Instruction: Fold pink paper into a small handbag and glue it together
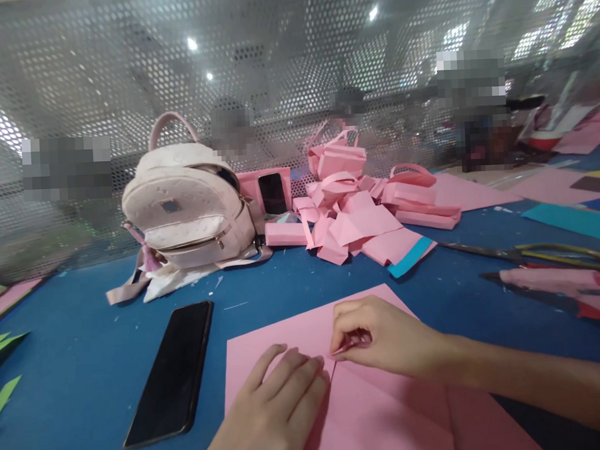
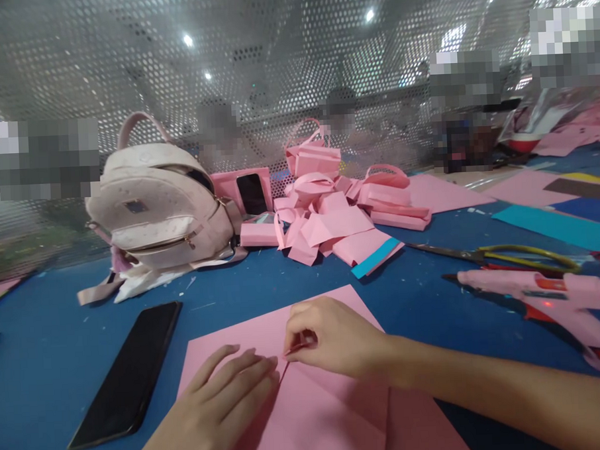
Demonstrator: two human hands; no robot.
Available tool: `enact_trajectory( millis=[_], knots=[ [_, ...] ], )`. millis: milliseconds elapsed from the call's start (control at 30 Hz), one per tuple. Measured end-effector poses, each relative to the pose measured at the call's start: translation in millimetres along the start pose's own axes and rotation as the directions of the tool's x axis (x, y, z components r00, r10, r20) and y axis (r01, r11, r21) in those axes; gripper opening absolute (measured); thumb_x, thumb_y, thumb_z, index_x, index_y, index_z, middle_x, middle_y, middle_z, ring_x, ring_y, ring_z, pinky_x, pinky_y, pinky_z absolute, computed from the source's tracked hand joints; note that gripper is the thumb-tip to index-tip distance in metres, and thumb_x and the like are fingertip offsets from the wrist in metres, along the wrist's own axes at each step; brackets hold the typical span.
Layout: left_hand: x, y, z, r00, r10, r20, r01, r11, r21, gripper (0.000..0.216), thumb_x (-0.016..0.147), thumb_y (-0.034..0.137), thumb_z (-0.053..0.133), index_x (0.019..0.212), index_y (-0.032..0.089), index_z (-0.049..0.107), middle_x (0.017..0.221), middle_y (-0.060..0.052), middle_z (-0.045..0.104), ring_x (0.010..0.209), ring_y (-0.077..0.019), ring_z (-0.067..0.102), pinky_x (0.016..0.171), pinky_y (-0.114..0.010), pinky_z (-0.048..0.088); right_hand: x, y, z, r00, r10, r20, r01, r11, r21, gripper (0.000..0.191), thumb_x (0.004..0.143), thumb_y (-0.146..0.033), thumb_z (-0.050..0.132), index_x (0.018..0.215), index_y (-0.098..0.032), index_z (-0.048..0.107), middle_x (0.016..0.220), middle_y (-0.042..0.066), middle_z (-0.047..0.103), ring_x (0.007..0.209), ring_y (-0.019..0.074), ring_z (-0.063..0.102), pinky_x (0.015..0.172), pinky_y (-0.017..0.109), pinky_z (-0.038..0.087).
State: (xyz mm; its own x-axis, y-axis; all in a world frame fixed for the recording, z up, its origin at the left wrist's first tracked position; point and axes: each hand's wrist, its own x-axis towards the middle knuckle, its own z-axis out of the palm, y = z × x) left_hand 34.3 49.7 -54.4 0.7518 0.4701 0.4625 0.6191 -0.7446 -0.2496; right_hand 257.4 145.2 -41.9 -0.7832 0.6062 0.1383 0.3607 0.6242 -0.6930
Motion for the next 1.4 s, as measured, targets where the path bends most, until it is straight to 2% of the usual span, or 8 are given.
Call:
enact_trajectory(
  millis=[167, 300, 467, 600, 833, 967, 1133, 1400],
  knots=[
    [-2.5, 4.1, 2.7, 0.999, 0.022, -0.028, -0.023, 0.999, -0.027, 0.034, 0.098, 0.011, 0.038, 0.112, 0.009, 0.069, 0.116, -0.008, 0.071, 0.103, -0.0222, 0.06, 0.099, -0.04, 0.042, -9.6, 1.5, 10.9, 0.995, -0.088, -0.038, 0.087, 0.996, -0.023, 0.021, 0.08, -0.006, 0.059, 0.086, -0.018, 0.074, 0.084, 0.002, 0.068, 0.074, 0.0137, 0.061, 0.065, 0.023, 0.045],
    [-5.5, 6.3, 5.1, 0.999, 0.033, -0.011, -0.033, 0.999, -0.006, 0.034, 0.098, 0.012, 0.037, 0.114, 0.007, 0.067, 0.119, -0.011, 0.069, 0.103, -0.0235, 0.061, 0.097, -0.04, 0.044, -18.0, 8.4, 15.7, 0.989, -0.144, -0.041, 0.137, 0.981, -0.138, 0.029, 0.082, -0.006, 0.051, 0.094, -0.02, 0.073, 0.087, 0.003, 0.066, 0.077, 0.0142, 0.059, 0.064, 0.024, 0.043],
    [-4.8, 4.7, 7.1, 0.999, 0.029, -0.039, -0.028, 1.0, 0.014, 0.036, 0.1, 0.011, 0.035, 0.112, 0.008, 0.068, 0.116, -0.009, 0.071, 0.1, -0.0217, 0.064, 0.095, -0.037, 0.046, -18.6, 15.0, 14.0, 0.947, -0.316, 0.049, 0.316, 0.903, -0.291, 0.025, 0.094, -0.017, 0.046, 0.099, -0.019, 0.07, 0.087, 0.004, 0.065, 0.077, 0.016, 0.055, 0.066, 0.027, 0.041],
    [-2.8, 4.3, 9.8, 0.996, 0.004, -0.085, -0.001, 0.999, 0.039, 0.039, 0.101, 0.011, 0.031, 0.105, 0.011, 0.07, 0.111, -0.006, 0.074, 0.096, -0.0201, 0.066, 0.095, -0.036, 0.047, -15.0, 16.6, 10.9, 0.915, -0.394, 0.087, 0.4, 0.861, -0.314, 0.026, 0.093, -0.015, 0.042, 0.102, -0.016, 0.068, 0.086, 0.006, 0.064, 0.076, 0.0171, 0.054, 0.063, 0.028, 0.041],
    [-2.5, 1.2, 10.8, 0.995, 0.01, -0.099, -0.005, 0.999, 0.05, 0.036, 0.099, 0.008, 0.035, 0.102, 0.013, 0.07, 0.111, -0.004, 0.074, 0.094, -0.0193, 0.067, 0.094, -0.035, 0.047, -8.5, 20.2, 6.2, 0.907, -0.401, 0.127, 0.42, 0.88, -0.221, 0.033, 0.095, -0.011, 0.037, 0.103, -0.014, 0.069, 0.087, 0.007, 0.064, 0.08, 0.0169, 0.054, 0.069, 0.028, 0.043],
    [-4.8, 2.8, 14.1, 0.996, -0.008, -0.088, 0.01, 1.0, 0.022, 0.034, 0.099, 0.01, 0.036, 0.102, 0.013, 0.07, 0.112, -0.004, 0.073, 0.097, -0.0203, 0.065, 0.097, -0.037, 0.045, -6.5, 18.7, 0.6, 0.902, -0.394, 0.175, 0.428, 0.866, -0.26, 0.032, 0.097, -0.014, 0.037, 0.103, -0.015, 0.068, 0.089, 0.006, 0.063, 0.08, 0.0176, 0.052, 0.068, 0.029, 0.04],
    [-3.6, 4.4, 14.3, 0.996, -0.042, -0.084, 0.041, 0.999, -0.011, 0.031, 0.099, 0.011, 0.038, 0.101, 0.014, 0.069, 0.113, -0.005, 0.072, 0.101, -0.0208, 0.063, 0.101, -0.037, 0.041, -7.7, 15.9, -3.5, 0.879, -0.418, 0.231, 0.477, 0.795, -0.375, 0.03, 0.096, -0.011, 0.04, 0.107, -0.015, 0.067, 0.091, 0.006, 0.064, 0.078, 0.0185, 0.05, 0.067, 0.031, 0.037],
    [0.6, 0.6, 8.6, 0.998, 0.005, -0.066, -0.002, 0.999, 0.042, 0.032, 0.098, 0.01, 0.037, 0.102, 0.012, 0.069, 0.113, -0.007, 0.073, 0.099, -0.0206, 0.064, 0.098, -0.036, 0.045, -6.6, 17.1, -4.0, 0.825, -0.486, 0.289, 0.565, 0.68, -0.468, 0.026, 0.099, -0.01, 0.04, 0.104, -0.014, 0.065, 0.086, 0.005, 0.064, 0.076, 0.0188, 0.048, 0.067, 0.032, 0.036]
  ],
)
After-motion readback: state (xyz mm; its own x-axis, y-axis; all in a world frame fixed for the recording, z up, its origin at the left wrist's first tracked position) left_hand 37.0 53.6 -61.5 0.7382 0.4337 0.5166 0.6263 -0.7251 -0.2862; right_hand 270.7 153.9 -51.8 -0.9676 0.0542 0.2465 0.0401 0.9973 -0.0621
